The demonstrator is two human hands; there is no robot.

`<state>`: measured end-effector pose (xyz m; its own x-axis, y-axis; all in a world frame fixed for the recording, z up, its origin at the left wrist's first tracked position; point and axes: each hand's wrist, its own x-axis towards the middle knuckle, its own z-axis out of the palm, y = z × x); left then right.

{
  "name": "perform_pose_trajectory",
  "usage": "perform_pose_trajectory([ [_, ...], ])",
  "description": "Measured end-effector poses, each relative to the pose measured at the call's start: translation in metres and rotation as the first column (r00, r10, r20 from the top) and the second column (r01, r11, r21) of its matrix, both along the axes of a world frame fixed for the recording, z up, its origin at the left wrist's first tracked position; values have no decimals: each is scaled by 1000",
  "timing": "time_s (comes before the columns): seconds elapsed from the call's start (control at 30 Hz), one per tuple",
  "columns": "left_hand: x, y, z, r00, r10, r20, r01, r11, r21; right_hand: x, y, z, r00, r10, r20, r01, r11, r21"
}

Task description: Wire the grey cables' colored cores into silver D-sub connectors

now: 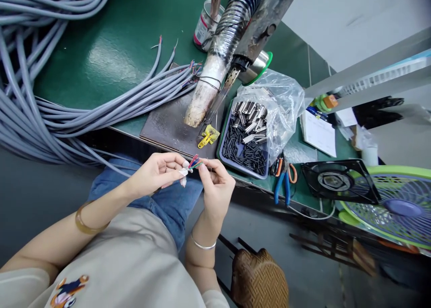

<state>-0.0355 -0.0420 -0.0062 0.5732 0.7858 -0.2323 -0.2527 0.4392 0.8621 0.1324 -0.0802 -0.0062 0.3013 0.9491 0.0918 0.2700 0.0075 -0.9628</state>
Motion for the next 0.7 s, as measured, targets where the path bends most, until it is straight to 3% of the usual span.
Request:
perform_pose_trajectory([
  [0.57, 1, 3, -3, 997, -72, 11, 72, 997, -28, 0, 3, -2, 997, 32, -67, -29, 998, 49],
  [0.7, 3, 4, -3, 1000, -24, 17, 25, 998, -56, 2, 1, 0, 997, 42, -68, -40, 999, 36],
])
